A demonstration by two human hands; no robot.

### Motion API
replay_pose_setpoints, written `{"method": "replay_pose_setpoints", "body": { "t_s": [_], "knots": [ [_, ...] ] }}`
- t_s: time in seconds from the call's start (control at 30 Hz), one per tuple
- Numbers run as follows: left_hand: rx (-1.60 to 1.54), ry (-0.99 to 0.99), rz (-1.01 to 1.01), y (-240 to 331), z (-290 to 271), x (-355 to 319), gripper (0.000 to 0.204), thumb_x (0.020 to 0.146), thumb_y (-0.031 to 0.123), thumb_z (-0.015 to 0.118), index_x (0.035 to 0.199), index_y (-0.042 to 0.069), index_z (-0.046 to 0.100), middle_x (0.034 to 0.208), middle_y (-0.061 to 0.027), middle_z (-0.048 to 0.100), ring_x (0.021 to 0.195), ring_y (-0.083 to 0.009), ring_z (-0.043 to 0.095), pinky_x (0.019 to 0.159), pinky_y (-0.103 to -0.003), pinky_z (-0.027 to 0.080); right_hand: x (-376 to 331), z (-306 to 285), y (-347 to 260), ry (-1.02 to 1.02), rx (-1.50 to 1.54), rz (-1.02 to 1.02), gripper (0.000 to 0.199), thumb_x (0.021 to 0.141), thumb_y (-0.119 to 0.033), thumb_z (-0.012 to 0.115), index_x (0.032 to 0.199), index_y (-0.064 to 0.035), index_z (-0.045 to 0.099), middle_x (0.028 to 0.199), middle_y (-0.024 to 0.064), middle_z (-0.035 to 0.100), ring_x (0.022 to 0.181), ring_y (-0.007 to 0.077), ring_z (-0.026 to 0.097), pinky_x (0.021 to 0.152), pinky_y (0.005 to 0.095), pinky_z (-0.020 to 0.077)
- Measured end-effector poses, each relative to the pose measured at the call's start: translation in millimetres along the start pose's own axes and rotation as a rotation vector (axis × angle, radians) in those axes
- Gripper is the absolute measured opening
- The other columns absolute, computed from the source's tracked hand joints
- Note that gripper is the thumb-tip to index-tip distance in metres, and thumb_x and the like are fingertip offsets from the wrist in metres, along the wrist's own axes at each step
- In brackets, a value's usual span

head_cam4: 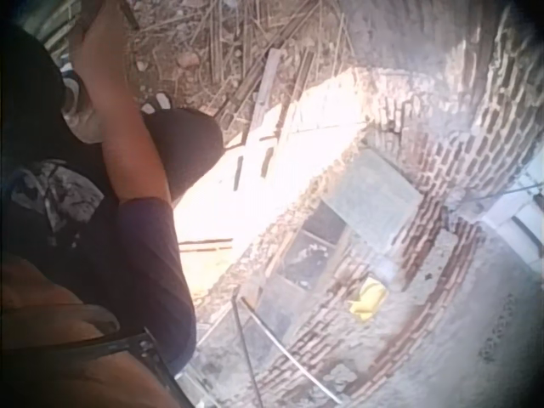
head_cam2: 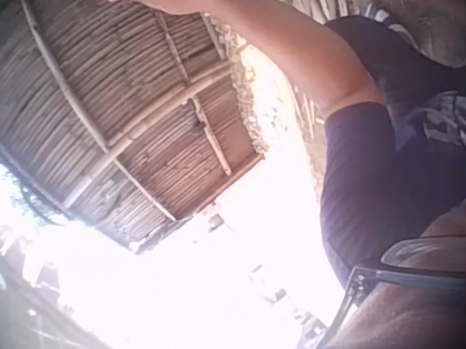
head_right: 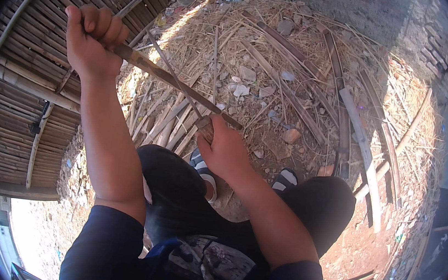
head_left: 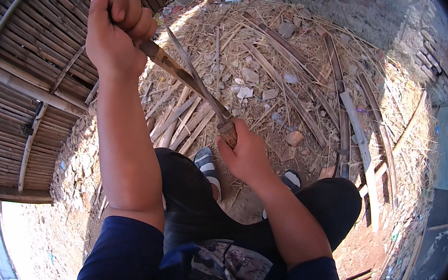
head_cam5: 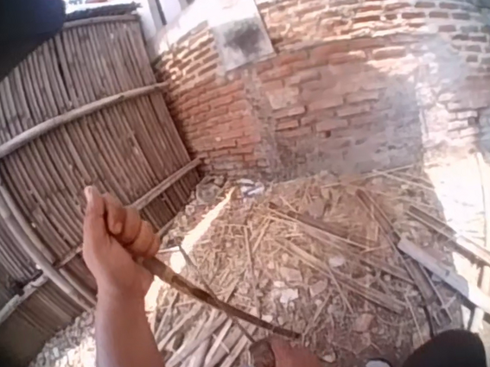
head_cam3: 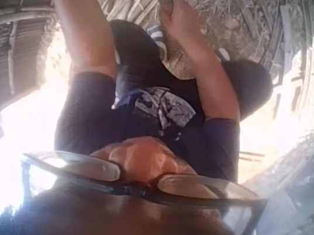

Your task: The person shaves layers from a long piece of bamboo using a large blade, repeatedly scraping the edge of the blade along the bamboo surface.

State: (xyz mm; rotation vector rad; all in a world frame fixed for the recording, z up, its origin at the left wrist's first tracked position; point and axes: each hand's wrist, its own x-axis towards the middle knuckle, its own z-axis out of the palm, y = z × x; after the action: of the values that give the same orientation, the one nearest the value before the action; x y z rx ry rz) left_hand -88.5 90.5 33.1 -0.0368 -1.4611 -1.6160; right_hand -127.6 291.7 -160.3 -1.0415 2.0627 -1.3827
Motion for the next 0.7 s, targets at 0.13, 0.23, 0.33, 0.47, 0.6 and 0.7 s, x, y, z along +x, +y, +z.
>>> {"method": "replay_pose_setpoints", "body": {
  "t_s": [0.13,0.23,0.33,0.47,0.6,0.7],
  "knots": [
    [0.016,0.034,-0.010,-0.7,7.3,2.1,0.048,0.105,0.044,0.033,0.069,0.012,0.035,0.057,0.0014,0.023,0.050,-0.0118,0.018,0.049,-0.030,0.019,0.4,19.2,28.7,-0.032,-0.062,0.121,0.042,0.085,-0.020,0.064,0.117,0.0035,0.047,0.092,0.0286,0.065,0.088,0.0460,0.065,0.080,0.0516,0.0515],
    [0.018,0.104,-0.015,1.8,-1.4,4.8,0.048,0.105,0.044,0.033,0.069,0.012,0.035,0.057,0.0011,0.024,0.050,-0.0119,0.019,0.049,-0.030,0.019,2.1,29.2,76.5,0.009,-0.273,0.197,0.040,0.085,-0.021,0.065,0.114,0.0043,0.052,0.079,0.0251,0.066,0.080,0.0437,0.066,0.073,0.0503,0.0512],
    [0.014,0.111,-0.002,4.7,-7.4,2.1,0.048,0.105,0.044,0.034,0.069,0.011,0.035,0.057,0.0009,0.024,0.050,-0.0119,0.019,0.048,-0.030,0.020,1.1,25.7,100.7,0.028,-0.335,0.209,0.039,0.084,-0.021,0.065,0.113,0.0034,0.053,0.080,0.0247,0.066,0.082,0.0434,0.066,0.074,0.0504,0.0515],
    [0.000,0.090,-0.003,4.7,-8.0,-2.5,0.048,0.105,0.043,0.035,0.069,0.012,0.036,0.057,0.0016,0.024,0.050,-0.0114,0.019,0.048,-0.029,0.020,0.9,12.5,45.9,0.051,-0.129,0.100,0.040,0.085,-0.021,0.065,0.115,0.0028,0.053,0.085,0.0257,0.066,0.085,0.0445,0.065,0.076,0.0501,0.0512],
    [-0.003,0.064,-0.005,3.3,-0.1,-3.2,0.048,0.105,0.043,0.036,0.068,0.012,0.037,0.057,0.0027,0.024,0.050,-0.0106,0.019,0.047,-0.028,0.020,1.3,6.5,10.9,-0.023,0.072,0.028,0.044,0.085,-0.022,0.064,0.117,0.0059,0.051,0.094,0.0305,0.065,0.093,0.0470,0.063,0.081,0.0508,0.0506],
    [0.002,0.085,-0.008,2.1,2.3,-1.2,0.048,0.105,0.043,0.036,0.068,0.012,0.037,0.056,0.0025,0.023,0.050,-0.0107,0.019,0.047,-0.028,0.019,0.9,21.6,36.0,-0.003,-0.002,0.072,0.044,0.085,-0.022,0.064,0.116,0.0069,0.051,0.094,0.0303,0.065,0.092,0.0467,0.064,0.080,0.0509,0.0506]
  ]
}}
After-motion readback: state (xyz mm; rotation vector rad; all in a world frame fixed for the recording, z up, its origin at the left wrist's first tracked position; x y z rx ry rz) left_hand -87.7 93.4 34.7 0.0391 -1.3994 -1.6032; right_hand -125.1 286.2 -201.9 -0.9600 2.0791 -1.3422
